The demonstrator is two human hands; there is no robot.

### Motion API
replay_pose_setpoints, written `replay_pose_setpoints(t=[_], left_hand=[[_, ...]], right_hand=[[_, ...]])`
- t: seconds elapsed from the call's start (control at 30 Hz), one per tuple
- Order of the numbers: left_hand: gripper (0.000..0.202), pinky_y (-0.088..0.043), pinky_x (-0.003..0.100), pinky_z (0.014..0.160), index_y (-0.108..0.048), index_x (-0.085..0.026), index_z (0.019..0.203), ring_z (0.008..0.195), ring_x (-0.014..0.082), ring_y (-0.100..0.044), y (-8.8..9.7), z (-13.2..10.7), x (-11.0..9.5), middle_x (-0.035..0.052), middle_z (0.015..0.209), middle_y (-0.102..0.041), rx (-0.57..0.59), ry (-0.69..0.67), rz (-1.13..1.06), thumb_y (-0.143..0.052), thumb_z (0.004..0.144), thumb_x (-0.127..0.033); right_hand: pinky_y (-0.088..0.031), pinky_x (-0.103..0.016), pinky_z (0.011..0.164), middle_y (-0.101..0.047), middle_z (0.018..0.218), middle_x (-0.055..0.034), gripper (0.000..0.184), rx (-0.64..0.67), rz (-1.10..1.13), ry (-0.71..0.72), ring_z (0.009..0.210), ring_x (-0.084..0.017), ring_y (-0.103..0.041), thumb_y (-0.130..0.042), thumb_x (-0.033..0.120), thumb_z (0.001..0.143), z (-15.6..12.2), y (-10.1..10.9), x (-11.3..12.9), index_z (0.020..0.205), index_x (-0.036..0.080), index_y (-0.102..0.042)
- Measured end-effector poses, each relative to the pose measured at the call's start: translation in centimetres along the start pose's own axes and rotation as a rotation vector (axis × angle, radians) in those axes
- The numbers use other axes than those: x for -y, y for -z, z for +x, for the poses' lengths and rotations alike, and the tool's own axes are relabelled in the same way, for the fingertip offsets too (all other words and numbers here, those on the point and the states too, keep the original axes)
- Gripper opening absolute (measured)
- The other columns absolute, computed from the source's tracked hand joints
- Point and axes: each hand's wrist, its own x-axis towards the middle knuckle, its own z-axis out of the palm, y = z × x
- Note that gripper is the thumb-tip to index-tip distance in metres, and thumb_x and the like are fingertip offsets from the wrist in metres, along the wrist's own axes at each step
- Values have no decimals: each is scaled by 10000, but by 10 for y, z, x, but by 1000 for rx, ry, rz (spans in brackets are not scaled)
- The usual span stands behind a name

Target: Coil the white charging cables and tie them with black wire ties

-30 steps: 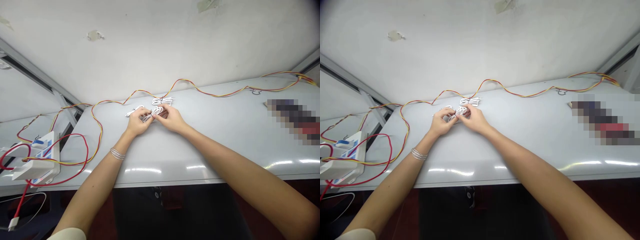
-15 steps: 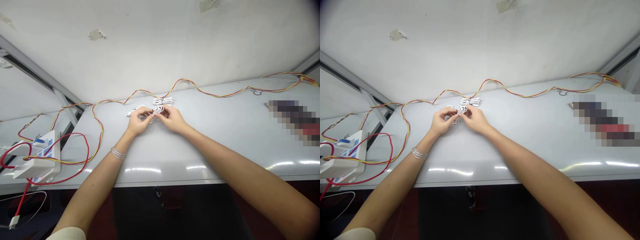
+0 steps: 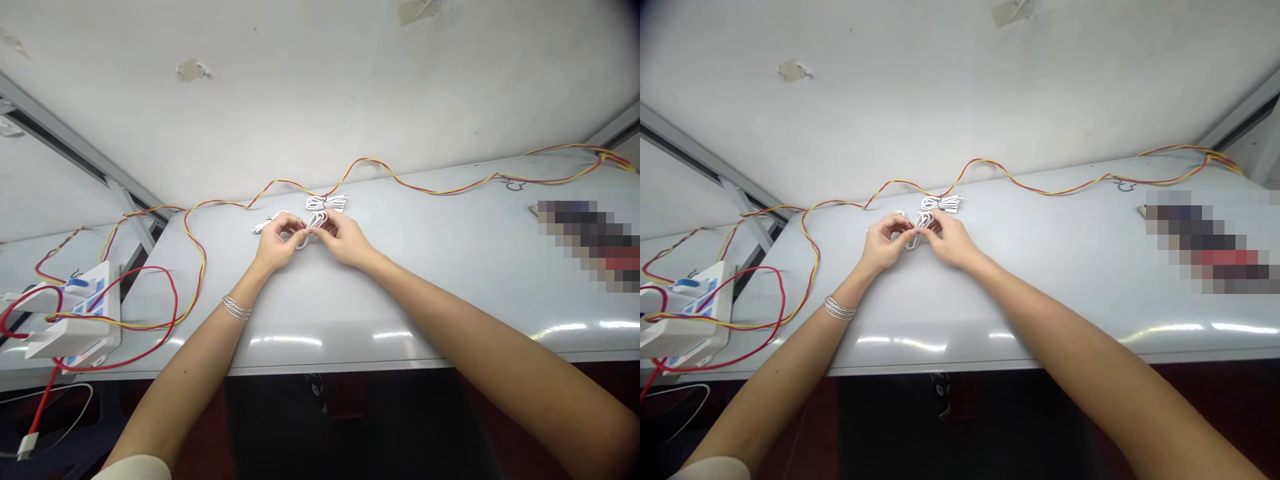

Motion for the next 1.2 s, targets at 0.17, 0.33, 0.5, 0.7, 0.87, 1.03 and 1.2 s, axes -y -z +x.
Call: replay_pose_setpoints(t=[0.17, 0.33, 0.5, 0.7, 0.87, 1.03, 1.2], left_hand=[[188, -514, 289, 727, -647, -159, 818, 756, 131, -616, -1, 0, 1, 42, 825, -649, -11, -19, -60, -722, 809, -330], [212, -506, 271, 700, -654, -152, 793, 722, 125, -602, -2, 1, 0, 33, 793, -639, -24, 19, -129, -744, 792, -344], [193, -513, 279, 735, -685, -151, 800, 760, 135, -622, -2, 1, -1, 41, 826, -648, -32, 46, -173, -762, 774, -325], [99, -515, 291, 746, -712, -161, 811, 782, 144, -636, 0, 2, 2, 54, 853, -658, -24, 36, -207, -737, 797, -256], [87, -504, 277, 716, -709, -146, 825, 768, 137, -629, 0, 2, 1, 54, 856, -657, -9, 23, -173, -703, 819, -233], [62, -497, 257, 684, -694, -158, 817, 756, 131, -620, -2, 3, 0, 45, 844, -652, -23, 42, -173, -687, 811, -219], [107, -515, 260, 655, -669, -156, 807, 703, 129, -620, -3, 2, -1, 41, 823, -651, 0, 108, -223, -714, 791, -252]], right_hand=[[-472, -296, 707, -628, 822, -31, 108, 2, -13, 16, 715, -161, -551, -562, 300, 887, -1, -2, 0, 870, 200, -523], [-454, -300, 697, -616, 819, -38, 135, -11, -6, 75, 713, -162, -527, -559, 315, 887, -1, -3, -3, 869, 194, -502], [-443, -302, 686, -597, 793, -26, 128, -20, -24, 61, 691, -158, -519, -557, 307, 890, 0, -3, -3, 863, 199, -495], [-464, -322, 739, -612, 819, -40, 101, -19, -25, 46, 737, -170, -551, -554, 281, 891, -1, -3, -2, 872, 195, -503], [-480, -333, 755, -618, 835, -41, 107, -21, -1, 6, 748, -170, -566, -560, 289, 881, 0, -4, -4, 884, 190, -520], [-524, -346, 739, -637, 864, -47, 201, -17, 204, -138, 760, -178, -613, -597, 381, 862, 4, -9, -12, 903, 193, -540], [-554, -339, 752, -679, 840, -45, 348, 24, 387, -231, 736, -173, -666, -641, 381, 835, 4, -8, -13, 1092, 169, -542]])
